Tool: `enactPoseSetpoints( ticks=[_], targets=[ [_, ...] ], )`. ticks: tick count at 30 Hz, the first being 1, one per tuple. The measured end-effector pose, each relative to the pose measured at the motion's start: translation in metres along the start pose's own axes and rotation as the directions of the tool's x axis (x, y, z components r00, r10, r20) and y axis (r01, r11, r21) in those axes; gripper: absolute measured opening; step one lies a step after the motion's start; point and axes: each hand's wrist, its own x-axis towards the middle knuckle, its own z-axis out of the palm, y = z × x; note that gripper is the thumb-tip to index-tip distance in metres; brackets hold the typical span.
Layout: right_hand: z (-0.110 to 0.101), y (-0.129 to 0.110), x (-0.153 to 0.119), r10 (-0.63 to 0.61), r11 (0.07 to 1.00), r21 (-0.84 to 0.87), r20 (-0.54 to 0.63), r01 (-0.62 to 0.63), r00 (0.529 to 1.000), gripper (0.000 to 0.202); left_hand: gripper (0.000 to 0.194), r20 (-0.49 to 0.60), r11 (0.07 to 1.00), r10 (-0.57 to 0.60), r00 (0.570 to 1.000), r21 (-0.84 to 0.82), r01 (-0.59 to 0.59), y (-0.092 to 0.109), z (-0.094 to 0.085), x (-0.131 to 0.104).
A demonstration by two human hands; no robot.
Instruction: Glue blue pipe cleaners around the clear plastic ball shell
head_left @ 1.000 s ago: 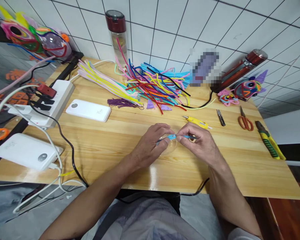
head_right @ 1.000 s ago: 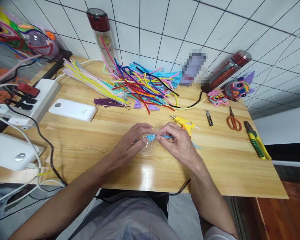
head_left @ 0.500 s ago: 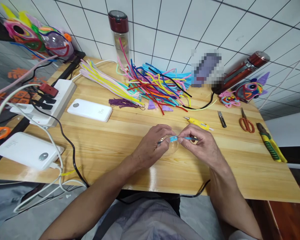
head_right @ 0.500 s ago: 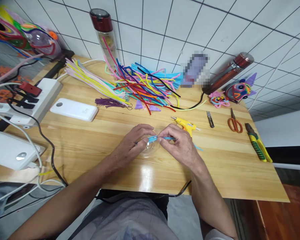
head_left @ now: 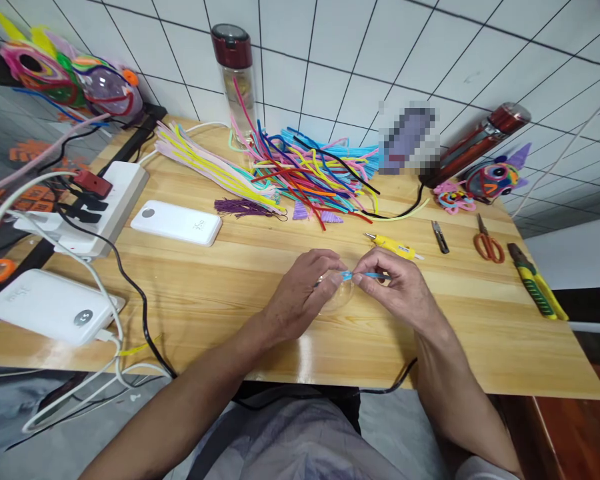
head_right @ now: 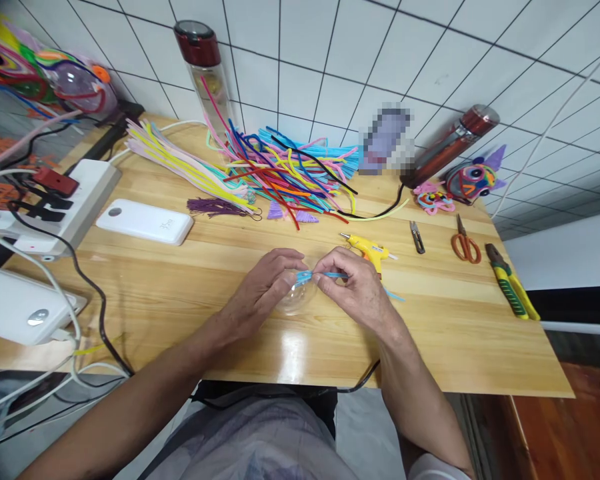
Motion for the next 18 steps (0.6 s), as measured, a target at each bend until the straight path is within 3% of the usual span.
enactPoseSetpoints(
  ticks=[5, 12, 18],
  targets=[
    [0.0016, 0.0003, 0.0011, -0.01, 1.0, 0.011, 0.007, 0.01, 1.0, 0.011, 0.019, -0.054, 1.0, 0.025, 0.998, 0.005, -0.025, -0.0026, 0.004, 0.0024],
    [0.005, 0.0032, 0.0015, 0.032, 0.997, 0.075, 0.009, -0.032, 0.999, 0.01, 0.016, -0.056, 0.996, -0.041, 0.998, -0.08, 0.037, 0.0005, 0.0, 0.0027],
    [0.0033, 0.0068, 0.002, 0.157, 0.976, 0.145, 0.043, -0.161, 0.987, 0.012, 0.016, -0.045, 0.991, -0.073, 0.996, -0.111, 0.068, 0.0017, -0.0004, 0.0013]
  ],
)
